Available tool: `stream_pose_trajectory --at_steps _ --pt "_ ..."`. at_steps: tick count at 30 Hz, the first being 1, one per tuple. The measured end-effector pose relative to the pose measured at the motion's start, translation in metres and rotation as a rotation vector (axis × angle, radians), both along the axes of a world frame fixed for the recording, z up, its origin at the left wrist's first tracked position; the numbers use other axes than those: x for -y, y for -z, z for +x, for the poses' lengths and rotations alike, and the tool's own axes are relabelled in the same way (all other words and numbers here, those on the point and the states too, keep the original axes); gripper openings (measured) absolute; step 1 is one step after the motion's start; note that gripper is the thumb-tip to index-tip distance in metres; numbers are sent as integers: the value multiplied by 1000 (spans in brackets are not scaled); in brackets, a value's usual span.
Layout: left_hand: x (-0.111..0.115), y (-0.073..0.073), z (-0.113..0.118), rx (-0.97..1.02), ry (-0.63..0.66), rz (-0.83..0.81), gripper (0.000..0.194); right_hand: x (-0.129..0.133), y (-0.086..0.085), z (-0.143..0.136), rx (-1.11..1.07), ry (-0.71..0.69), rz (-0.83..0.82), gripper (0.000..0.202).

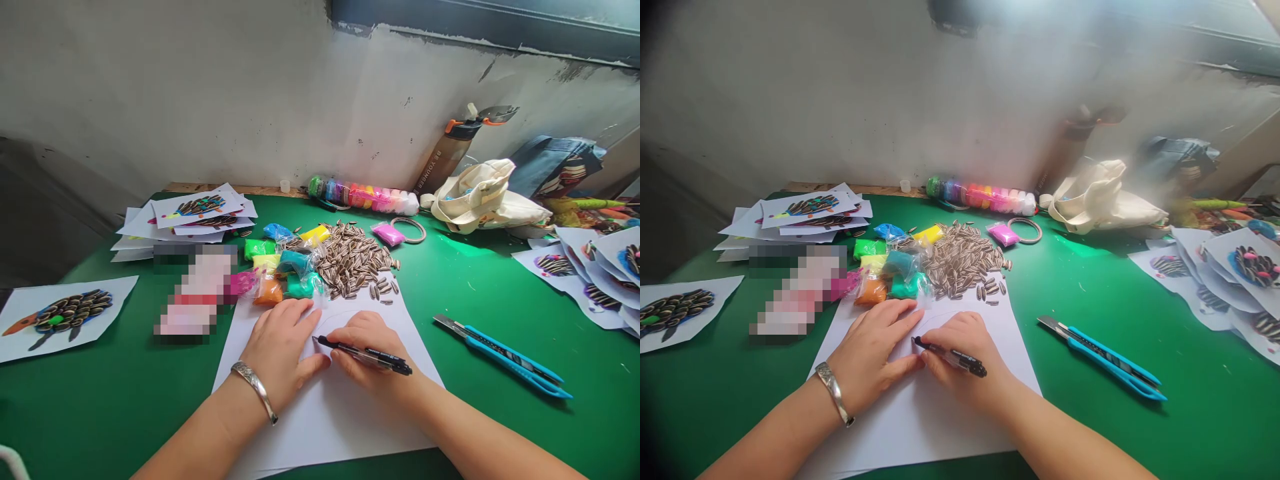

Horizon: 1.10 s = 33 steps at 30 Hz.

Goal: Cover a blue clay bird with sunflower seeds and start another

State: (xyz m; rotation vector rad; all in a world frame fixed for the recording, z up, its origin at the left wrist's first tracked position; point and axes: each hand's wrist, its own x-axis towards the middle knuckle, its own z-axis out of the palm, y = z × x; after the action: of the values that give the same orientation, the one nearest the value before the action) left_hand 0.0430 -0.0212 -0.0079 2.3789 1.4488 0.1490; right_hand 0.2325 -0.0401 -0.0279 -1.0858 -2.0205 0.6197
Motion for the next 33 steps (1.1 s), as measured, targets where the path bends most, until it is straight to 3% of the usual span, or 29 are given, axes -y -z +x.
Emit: stream_pose_trajectory --at_steps 22,27,30,33 --pt "-1 -1 1 -20 -3 -8 50 -1 0 -1 14 -19 -46 7" --pt "0 -2 0 -29 0 -22 53 -1 -8 6 -39 -32 -98 10" --pt "1 -3 0 -31 0 -30 54 -4 -12 21 -154 59 -199 14" --pt "0 -3 0 -29 1 -18 55 -8 -12 36 -367 294 -380 12"
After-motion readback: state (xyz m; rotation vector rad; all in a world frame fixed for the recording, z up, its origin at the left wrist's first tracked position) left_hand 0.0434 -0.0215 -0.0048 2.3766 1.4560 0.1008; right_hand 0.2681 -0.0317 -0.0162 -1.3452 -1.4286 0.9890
